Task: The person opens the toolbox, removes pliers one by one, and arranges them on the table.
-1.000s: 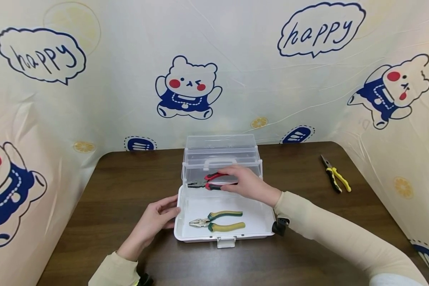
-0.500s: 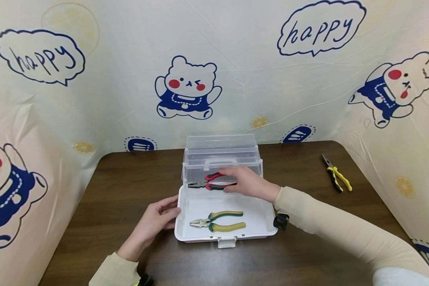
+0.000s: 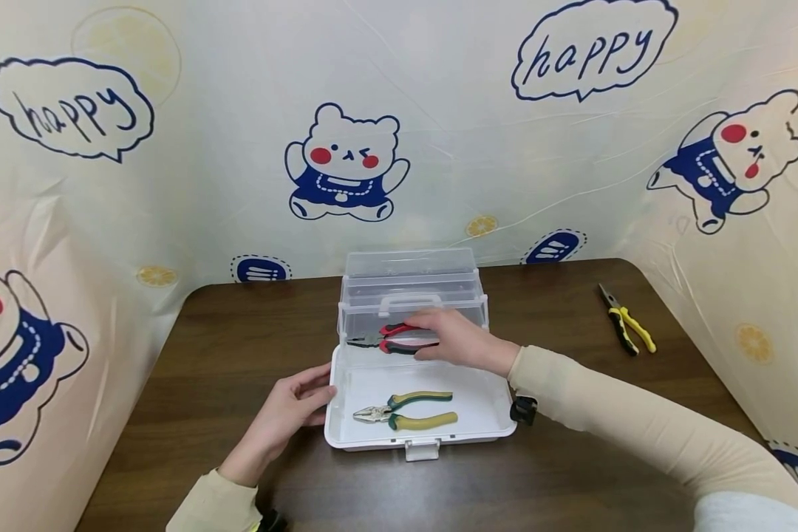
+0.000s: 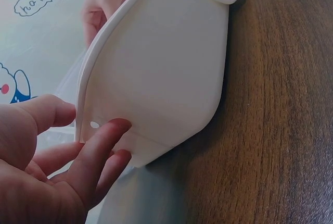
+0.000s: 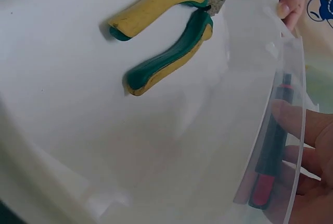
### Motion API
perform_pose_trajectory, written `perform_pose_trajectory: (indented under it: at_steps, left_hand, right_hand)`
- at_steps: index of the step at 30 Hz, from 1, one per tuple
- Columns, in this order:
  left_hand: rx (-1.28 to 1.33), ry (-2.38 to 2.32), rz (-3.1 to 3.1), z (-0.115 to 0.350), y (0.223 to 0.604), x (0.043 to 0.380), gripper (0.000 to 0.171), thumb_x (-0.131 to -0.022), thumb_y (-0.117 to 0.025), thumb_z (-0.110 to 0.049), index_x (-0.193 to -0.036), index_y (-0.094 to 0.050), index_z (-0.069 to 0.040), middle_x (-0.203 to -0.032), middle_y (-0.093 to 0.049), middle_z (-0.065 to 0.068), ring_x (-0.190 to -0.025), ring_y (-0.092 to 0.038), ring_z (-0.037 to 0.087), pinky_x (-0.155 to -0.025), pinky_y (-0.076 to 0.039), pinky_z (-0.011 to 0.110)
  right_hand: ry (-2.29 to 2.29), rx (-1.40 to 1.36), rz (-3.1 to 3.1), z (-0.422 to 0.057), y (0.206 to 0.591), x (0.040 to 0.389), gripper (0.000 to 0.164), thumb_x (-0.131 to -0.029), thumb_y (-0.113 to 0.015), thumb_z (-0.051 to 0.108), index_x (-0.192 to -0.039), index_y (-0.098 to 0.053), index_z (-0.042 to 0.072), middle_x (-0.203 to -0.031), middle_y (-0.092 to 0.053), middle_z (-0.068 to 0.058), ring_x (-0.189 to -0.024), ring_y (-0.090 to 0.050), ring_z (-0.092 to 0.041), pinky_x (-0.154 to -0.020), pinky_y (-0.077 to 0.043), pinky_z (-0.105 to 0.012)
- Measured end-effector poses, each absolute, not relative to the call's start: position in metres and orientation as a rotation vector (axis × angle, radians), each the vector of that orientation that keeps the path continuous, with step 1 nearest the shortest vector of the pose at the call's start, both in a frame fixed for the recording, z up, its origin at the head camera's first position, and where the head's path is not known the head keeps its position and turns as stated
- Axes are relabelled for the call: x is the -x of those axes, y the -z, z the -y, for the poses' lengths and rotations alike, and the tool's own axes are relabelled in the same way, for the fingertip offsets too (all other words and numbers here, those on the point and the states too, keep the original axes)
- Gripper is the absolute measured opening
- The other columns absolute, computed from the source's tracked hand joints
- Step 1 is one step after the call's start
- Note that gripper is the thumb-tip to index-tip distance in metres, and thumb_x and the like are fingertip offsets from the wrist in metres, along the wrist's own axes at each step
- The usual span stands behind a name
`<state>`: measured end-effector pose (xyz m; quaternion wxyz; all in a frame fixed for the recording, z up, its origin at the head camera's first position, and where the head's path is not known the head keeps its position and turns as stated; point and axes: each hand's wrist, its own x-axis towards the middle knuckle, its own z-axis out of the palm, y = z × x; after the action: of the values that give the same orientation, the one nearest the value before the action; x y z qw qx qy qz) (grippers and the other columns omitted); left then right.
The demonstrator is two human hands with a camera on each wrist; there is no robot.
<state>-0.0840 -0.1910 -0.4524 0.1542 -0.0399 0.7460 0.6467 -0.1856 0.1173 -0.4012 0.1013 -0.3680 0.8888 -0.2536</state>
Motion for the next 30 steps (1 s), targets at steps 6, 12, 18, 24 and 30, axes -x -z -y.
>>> perform_pose_trajectory:
  at_steps: [6,12,18,24,30]
  left_hand:
    - [0.111,-1.867,-2.130,0.190,0.453,0.083,0.055,-0.101,-0.067,-0.007,-0.151,-0.048,0.006,-0.144,-0.056,0.031,-0.117,-0.067,0.032,-0.080,-0.064,0.042]
    - [0.118,-1.862,-2.128,0.189,0.454,0.082,0.056,-0.101,-0.068,-0.008,-0.152,-0.048,0.006,-0.145,-0.056,0.031,-0.117,-0.068,0.031,-0.080,-0.064,0.041]
    - [0.117,-1.869,-2.128,0.189,0.454,0.082,0.056,-0.101,-0.068,-0.007,-0.151,-0.048,0.005,-0.145,-0.055,0.031,-0.116,-0.068,0.031,-0.079,-0.064,0.042]
    - [0.118,-1.857,-2.136,0.190,0.453,0.082,0.055,-0.101,-0.067,-0.006,-0.151,-0.048,0.006,-0.145,-0.056,0.031,-0.116,-0.068,0.033,-0.080,-0.064,0.042]
    - [0.106,-1.845,-2.145,0.192,0.452,0.084,0.055,-0.101,-0.067,-0.006,-0.152,-0.048,0.005,-0.144,-0.056,0.031,-0.115,-0.069,0.033,-0.079,-0.064,0.043]
  right_hand:
    - [0.763,1.092,-2.616,-0.117,0.401,0.186,0.058,-0.091,-0.083,0.016,-0.142,-0.062,0.001,-0.140,-0.064,-0.015,-0.122,-0.063,-0.029,-0.105,-0.054,-0.044]
    - [0.783,1.127,-2.622,-0.120,0.402,0.184,0.055,-0.089,-0.084,0.013,-0.140,-0.065,0.002,-0.137,-0.067,-0.014,-0.119,-0.065,-0.028,-0.101,-0.056,-0.042]
    - [0.792,1.128,-2.647,-0.127,0.400,0.181,0.058,-0.089,-0.085,0.013,-0.142,-0.063,0.001,-0.142,-0.064,-0.016,-0.128,-0.062,-0.032,-0.107,-0.053,-0.045]
    - [0.865,1.093,-2.654,-0.137,0.398,0.176,0.064,-0.087,-0.086,0.012,-0.145,-0.060,0.002,-0.142,-0.064,-0.013,-0.123,-0.064,-0.030,-0.104,-0.055,-0.045]
    - [0.946,1.025,-2.688,-0.153,0.387,0.167,0.062,-0.088,-0.086,0.015,-0.144,-0.062,0.004,-0.143,-0.064,-0.014,-0.126,-0.064,-0.030,-0.101,-0.057,-0.046]
